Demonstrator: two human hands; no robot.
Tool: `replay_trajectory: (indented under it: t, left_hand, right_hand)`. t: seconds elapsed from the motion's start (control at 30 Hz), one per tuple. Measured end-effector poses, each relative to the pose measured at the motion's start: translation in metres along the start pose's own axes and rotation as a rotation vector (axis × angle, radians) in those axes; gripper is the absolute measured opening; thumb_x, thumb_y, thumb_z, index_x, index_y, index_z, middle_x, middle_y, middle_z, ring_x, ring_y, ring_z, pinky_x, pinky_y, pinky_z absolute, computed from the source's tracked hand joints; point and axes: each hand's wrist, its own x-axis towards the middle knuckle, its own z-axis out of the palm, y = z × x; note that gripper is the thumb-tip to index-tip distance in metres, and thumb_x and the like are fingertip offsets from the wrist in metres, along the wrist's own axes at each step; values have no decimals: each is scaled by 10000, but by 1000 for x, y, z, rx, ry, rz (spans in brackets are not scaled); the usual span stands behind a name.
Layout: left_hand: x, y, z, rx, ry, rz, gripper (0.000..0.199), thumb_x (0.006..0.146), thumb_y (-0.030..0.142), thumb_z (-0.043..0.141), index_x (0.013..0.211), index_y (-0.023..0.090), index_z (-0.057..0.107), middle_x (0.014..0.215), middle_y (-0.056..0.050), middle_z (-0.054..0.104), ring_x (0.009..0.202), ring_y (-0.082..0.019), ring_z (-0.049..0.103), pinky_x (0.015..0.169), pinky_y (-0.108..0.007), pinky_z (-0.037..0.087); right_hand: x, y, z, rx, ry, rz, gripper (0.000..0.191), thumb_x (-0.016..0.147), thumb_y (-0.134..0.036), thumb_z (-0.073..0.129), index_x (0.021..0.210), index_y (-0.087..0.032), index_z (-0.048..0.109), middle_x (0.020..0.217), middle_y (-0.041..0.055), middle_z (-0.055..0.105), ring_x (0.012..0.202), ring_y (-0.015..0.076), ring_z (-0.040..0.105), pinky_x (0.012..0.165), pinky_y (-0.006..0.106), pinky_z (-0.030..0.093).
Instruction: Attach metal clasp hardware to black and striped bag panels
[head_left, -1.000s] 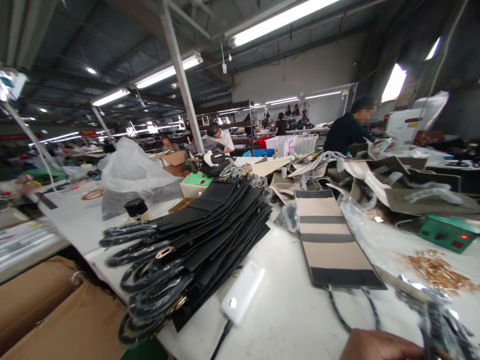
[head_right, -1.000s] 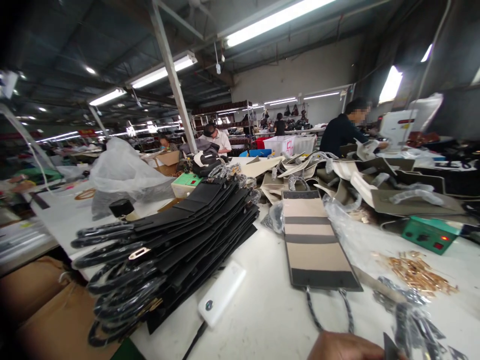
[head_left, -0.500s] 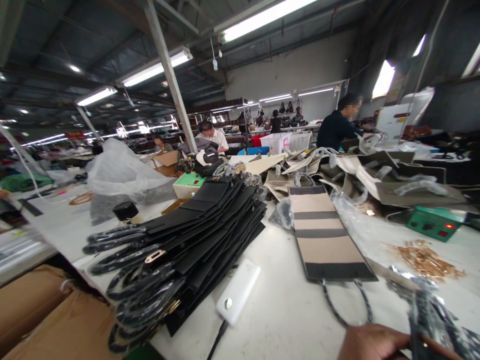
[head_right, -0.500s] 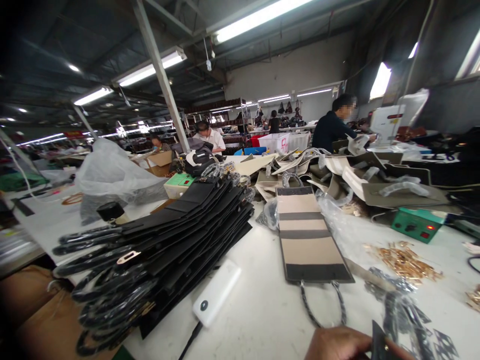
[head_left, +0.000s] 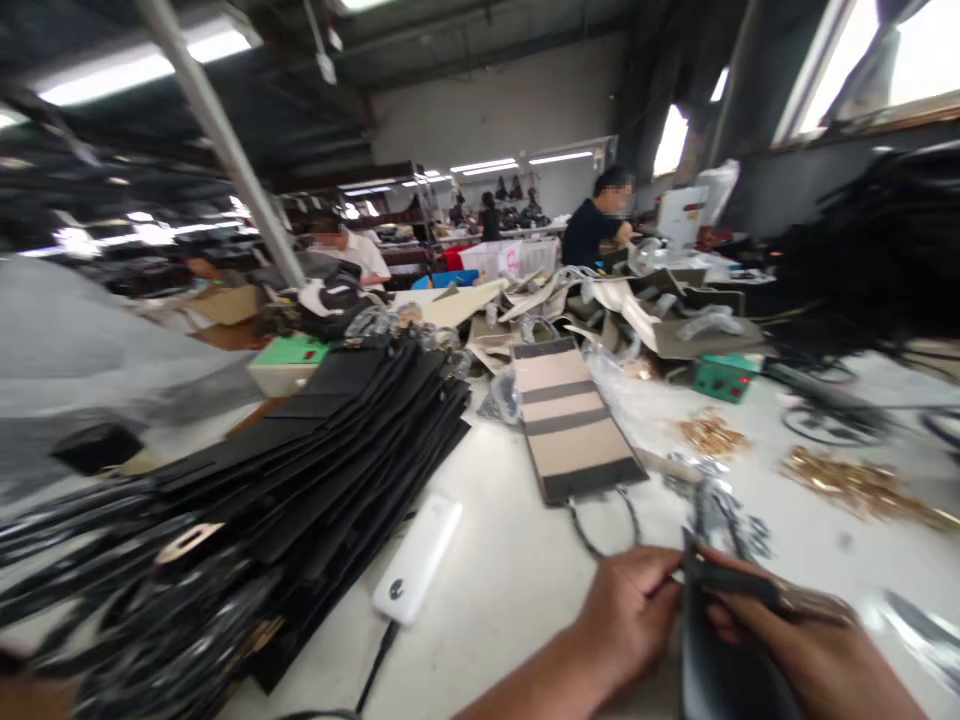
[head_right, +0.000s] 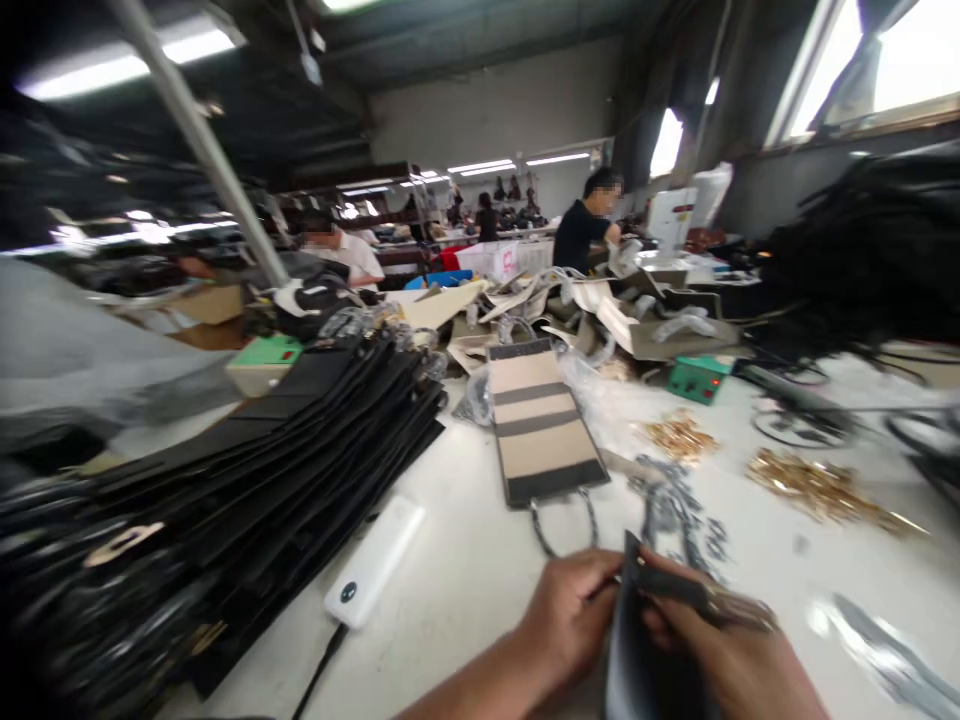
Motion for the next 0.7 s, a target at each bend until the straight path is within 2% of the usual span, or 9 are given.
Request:
replay_trajectory:
  t: [0.07,0.13,0.27,0.33,0.4,0.47,0.6,0.7]
  left_hand:
    - [2,0,1,-47,21,-10,331,1013,312,483,1186,224,751,1161,-95,755,1070,-252,694,968,-344,504]
    - [6,-4,0,-24,24,-48,312,1005,324,518,1204,241,743,1207,-93,743,1107,-259,681,1000,-362,494]
    - [12,-22,-5,64,12,-38,307,980,349,561,1210,257,742,1228,-87,738,1126,-279,675,1021,-389,489]
    - [13,-27,-8,81,-6,-17,309,966,362,579,1205,259,747,1225,-79,740,1136,-286,672,1027,-393,488]
    - [14,-29,-10,55,-17,-53,309,944,372,612,1193,256,754,1230,-73,739,1156,-295,663,1049,-398,475]
    - [17,-28,-14,-61,-33,-176,326,902,362,674,1198,251,752,1233,-68,738,1169,-304,656,1056,-397,472]
    - [21,-23,-22,-528,-105,-454,542,806,377,749,1323,232,672,1230,-81,735,1134,-315,674,954,-379,538]
    - [21,-22,-25,-750,-140,-528,695,772,513,763,1379,208,620,1248,-109,722,1135,-327,672,908,-378,557]
  right_hand:
    - [-8,-14,0,82,-72,68,472,701,-490,825,1080,-209,808,890,116,790,737,291,736,674,416,630]
    - [-8,-24,4,155,-90,72,488,747,-485,799,1118,-169,786,803,88,772,699,254,714,669,396,613]
    - [-2,-28,8,241,-86,74,434,743,-433,808,1070,-149,781,761,54,747,651,189,683,626,321,584]
    - [-1,-27,9,265,-91,77,423,724,-420,821,1044,-146,784,739,46,738,629,172,671,605,298,574]
    - [0,-24,10,270,-87,69,415,738,-412,807,1054,-144,780,740,46,737,619,169,669,590,290,567]
    - [1,-20,12,242,-74,37,378,787,-391,760,1077,-150,777,748,45,737,623,170,670,591,287,561]
    - [2,-15,20,123,-32,-13,304,849,-297,667,1108,-187,782,691,15,711,619,166,658,596,272,534]
    - [-4,-19,25,39,-52,-8,323,851,-221,624,1134,-217,780,681,-6,705,633,168,666,601,262,516]
